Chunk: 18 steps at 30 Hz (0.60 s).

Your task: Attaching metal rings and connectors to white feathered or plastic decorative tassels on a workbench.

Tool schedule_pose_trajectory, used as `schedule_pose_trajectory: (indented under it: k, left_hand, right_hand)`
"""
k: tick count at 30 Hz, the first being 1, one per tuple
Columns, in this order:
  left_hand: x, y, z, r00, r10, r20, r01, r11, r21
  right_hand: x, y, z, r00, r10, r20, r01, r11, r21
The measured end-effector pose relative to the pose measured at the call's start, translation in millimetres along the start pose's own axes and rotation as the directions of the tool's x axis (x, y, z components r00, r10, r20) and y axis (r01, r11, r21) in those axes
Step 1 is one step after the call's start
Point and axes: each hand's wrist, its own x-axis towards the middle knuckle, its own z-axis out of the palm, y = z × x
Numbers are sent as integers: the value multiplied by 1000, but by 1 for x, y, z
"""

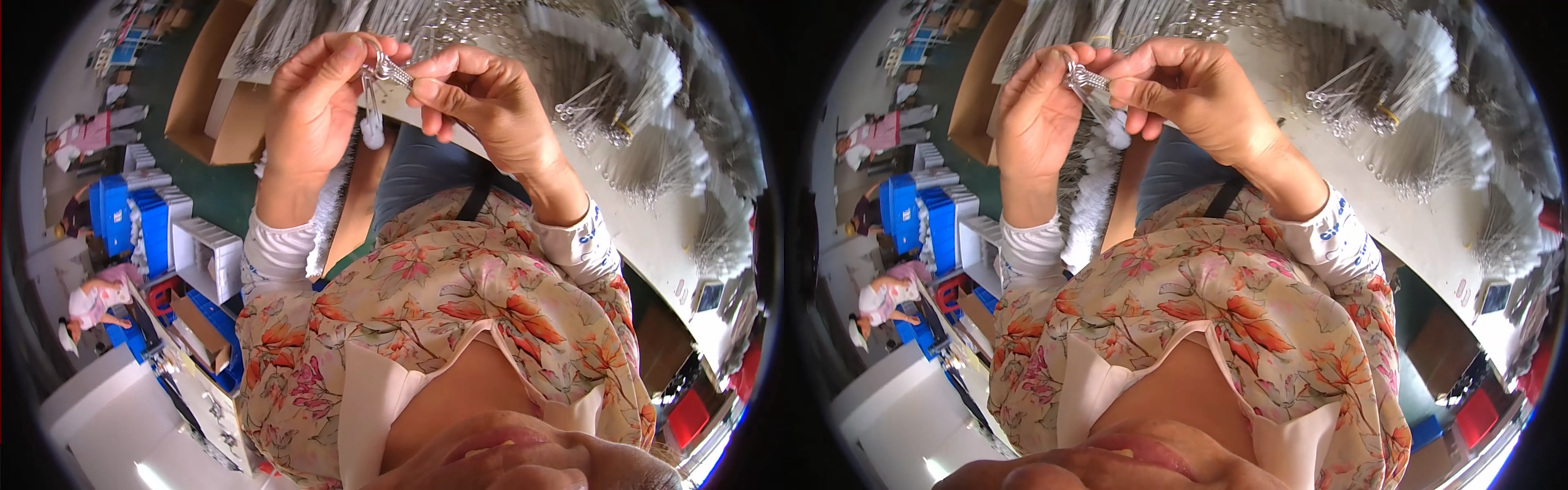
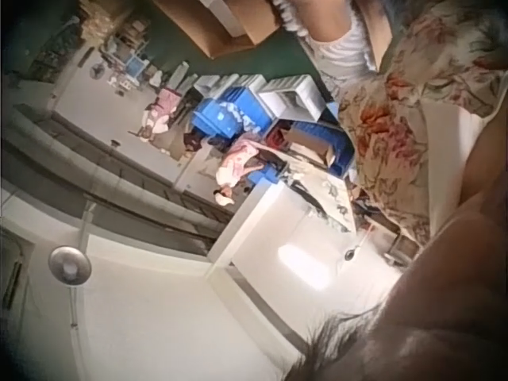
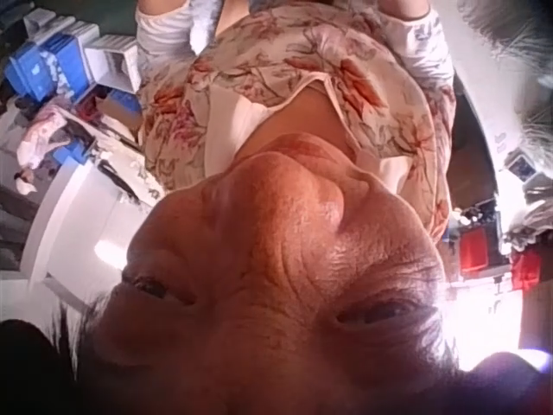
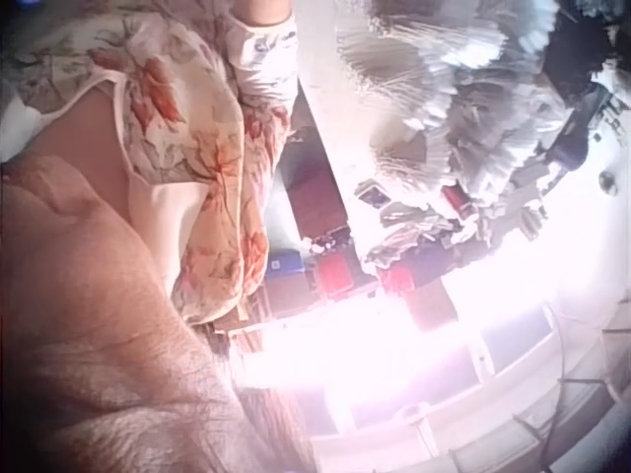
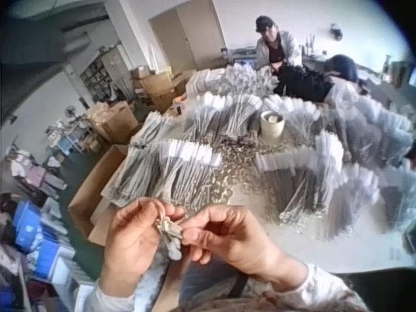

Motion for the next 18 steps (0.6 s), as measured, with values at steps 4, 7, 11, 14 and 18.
schedule_pose_trajectory:
  k: [4, 7, 11, 14, 18]
  left_hand:
    - [-8, 5, -1, 993, -9, -116, -19, 970, -241]
    - [-13, 11, -4, 978, -28, -207, -27, 966, -256]
    - [-18, 24, 6, 950, 8, -311, -92, 962, -259]
    - [-19, 21, -14, 942, 104, -318, -160, 975, -156]
    - [-22, 19, -11, 893, 234, -385, -238, 971, 36]
  right_hand:
    - [19, 27, 21, 954, -300, -29, 288, 935, -207]
    - [34, 37, 30, 928, -372, -34, 339, 878, -337]
    - [45, 23, 41, 870, -493, 29, 436, 739, -513]
    - [50, 9, 50, 741, -661, 118, 595, 565, -571]
    - [49, -18, 70, 840, -540, 53, 481, 695, -535]
